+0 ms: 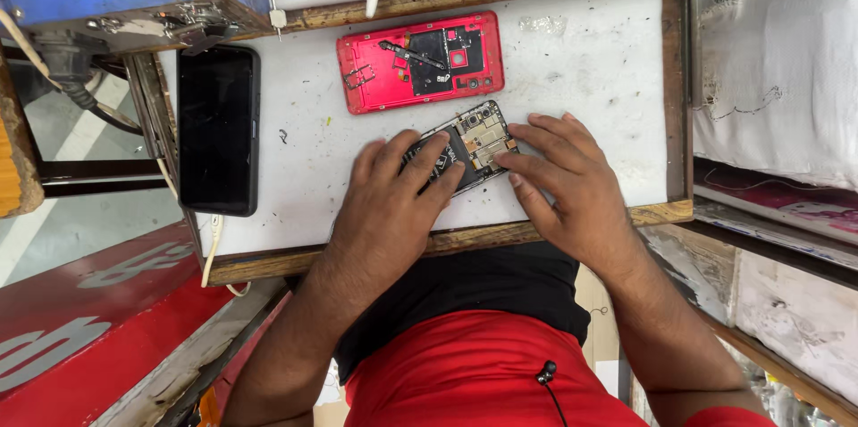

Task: The person disassembles a smartphone by removing the back cover and battery, then detaches the motherboard. They use a screwdriver to loosen screws and carefully separate internal components. The person reassembles the phone by reconnecting the motherboard and replacing the battery and back cover.

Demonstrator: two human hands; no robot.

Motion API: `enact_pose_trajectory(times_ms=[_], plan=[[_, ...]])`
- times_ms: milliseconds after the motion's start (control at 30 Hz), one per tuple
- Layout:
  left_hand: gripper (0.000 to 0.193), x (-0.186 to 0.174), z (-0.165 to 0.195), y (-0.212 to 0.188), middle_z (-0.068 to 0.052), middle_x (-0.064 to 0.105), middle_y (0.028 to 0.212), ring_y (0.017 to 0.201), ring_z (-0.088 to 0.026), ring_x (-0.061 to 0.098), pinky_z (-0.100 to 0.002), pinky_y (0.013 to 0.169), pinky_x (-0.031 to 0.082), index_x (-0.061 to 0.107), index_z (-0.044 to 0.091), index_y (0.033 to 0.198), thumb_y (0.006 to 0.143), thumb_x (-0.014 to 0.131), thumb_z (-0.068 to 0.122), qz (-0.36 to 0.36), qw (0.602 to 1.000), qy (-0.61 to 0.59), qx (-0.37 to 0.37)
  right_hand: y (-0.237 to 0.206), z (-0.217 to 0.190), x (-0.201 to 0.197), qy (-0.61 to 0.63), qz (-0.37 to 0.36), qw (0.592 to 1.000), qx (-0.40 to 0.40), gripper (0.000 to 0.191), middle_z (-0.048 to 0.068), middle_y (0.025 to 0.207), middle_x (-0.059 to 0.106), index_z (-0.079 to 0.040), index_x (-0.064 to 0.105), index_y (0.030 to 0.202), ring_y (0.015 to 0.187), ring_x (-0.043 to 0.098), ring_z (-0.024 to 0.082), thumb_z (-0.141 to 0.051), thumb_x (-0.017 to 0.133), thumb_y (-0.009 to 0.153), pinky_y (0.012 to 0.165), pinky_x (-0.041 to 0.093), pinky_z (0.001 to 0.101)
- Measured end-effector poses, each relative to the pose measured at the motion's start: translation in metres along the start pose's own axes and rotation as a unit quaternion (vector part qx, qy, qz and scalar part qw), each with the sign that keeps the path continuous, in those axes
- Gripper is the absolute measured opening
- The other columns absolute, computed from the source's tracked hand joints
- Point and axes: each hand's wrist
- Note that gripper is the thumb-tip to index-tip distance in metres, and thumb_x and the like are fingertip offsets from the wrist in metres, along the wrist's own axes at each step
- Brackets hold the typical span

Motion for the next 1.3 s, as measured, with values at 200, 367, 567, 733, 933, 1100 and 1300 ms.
enact_pose_trajectory(times_ms=[200, 367, 567, 733, 933, 1100, 1300], plan=[[0.041, 0.01, -0.009, -0.001, -0.012, 0.057, 0.146, 0.136, -0.036, 0.049, -0.056, 0.114, 0.04, 0.072, 0.012, 0.129, 0.089, 0.064, 0.004, 0.004, 0.999, -0.046, 0.002, 0.002, 0.0, 0.002, -0.003, 0.001, 1.0, -0.006, 0.026, 0.01, 0.137, 0.066, -0.014, 0.074, 0.116, 0.137, 0.055, 0.034, -0.011, 0.073, 0.09, 0.12, 0.038, 0.0565], [0.033, 0.019, -0.004, -0.004, -0.011, 0.055, 0.146, 0.136, -0.039, 0.047, -0.058, 0.112, 0.039, 0.074, 0.02, 0.126, 0.096, 0.064, 0.013, 0.046, 0.998, -0.033, 0.021, 0.003, 0.0, 0.004, -0.001, 0.004, 1.0, 0.001, 0.025, 0.01, 0.136, 0.067, -0.013, 0.075, 0.116, 0.138, 0.055, 0.033, -0.011, 0.073, 0.091, 0.12, 0.038, 0.0559], [0.033, 0.017, -0.004, 0.0, -0.011, 0.056, 0.146, 0.136, -0.038, 0.047, -0.059, 0.11, 0.04, 0.075, 0.022, 0.126, 0.095, 0.063, 0.017, 0.032, 0.999, -0.018, 0.019, 0.005, 0.001, 0.007, -0.011, 0.006, 1.0, 0.005, 0.025, 0.009, 0.136, 0.067, -0.013, 0.075, 0.117, 0.137, 0.055, 0.033, -0.011, 0.073, 0.092, 0.121, 0.038, 0.0558], [0.029, 0.009, 0.004, 0.005, -0.011, 0.056, 0.144, 0.134, -0.039, 0.048, -0.06, 0.11, 0.04, 0.076, 0.019, 0.121, 0.095, 0.064, 0.018, 0.014, 1.0, 0.0, 0.009, 0.006, 0.0, 0.006, 0.005, 0.003, 1.0, 0.017, 0.026, 0.009, 0.135, 0.068, -0.012, 0.075, 0.119, 0.138, 0.055, 0.033, -0.01, 0.071, 0.093, 0.121, 0.037, 0.0565], [0.029, 0.0, 0.008, 0.005, -0.013, 0.056, 0.139, 0.129, -0.041, 0.051, -0.058, 0.108, 0.043, 0.075, 0.018, 0.119, 0.091, 0.065, 0.017, 0.01, 1.0, 0.006, 0.01, 0.004, -0.008, 0.004, 0.024, 0.007, 1.0, 0.015, 0.026, 0.01, 0.132, 0.069, -0.009, 0.073, 0.119, 0.137, 0.057, 0.033, -0.007, 0.069, 0.093, 0.122, 0.037, 0.0556], [0.035, -0.005, 0.001, -0.005, -0.015, 0.055, 0.14, 0.127, -0.039, 0.053, -0.054, 0.106, 0.046, 0.071, 0.016, 0.126, 0.091, 0.069, 0.013, 0.08, 0.997, -0.013, 0.006, 0.0, -0.012, 0.001, 0.059, 0.031, 0.997, 0.036, 0.027, 0.01, 0.13, 0.071, -0.008, 0.071, 0.121, 0.136, 0.06, 0.032, -0.006, 0.068, 0.094, 0.123, 0.039, 0.0514], [0.038, -0.016, -0.005, -0.016, -0.015, 0.056, 0.14, 0.127, -0.036, 0.055, -0.049, 0.106, 0.047, 0.068, 0.015, 0.128, 0.09, 0.071, 0.009, 0.051, 0.999, -0.008, 0.014, -0.003, -0.015, 0.0, 0.058, 0.032, 0.997, 0.033, 0.026, 0.012, 0.13, 0.071, -0.008, 0.071, 0.122, 0.135, 0.061, 0.032, -0.006, 0.067, 0.095, 0.122, 0.039, 0.0511]])
Point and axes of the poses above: each hand's wrist, its own y-axis towards the middle knuckle, its own x-axis out of the palm, z = x × y
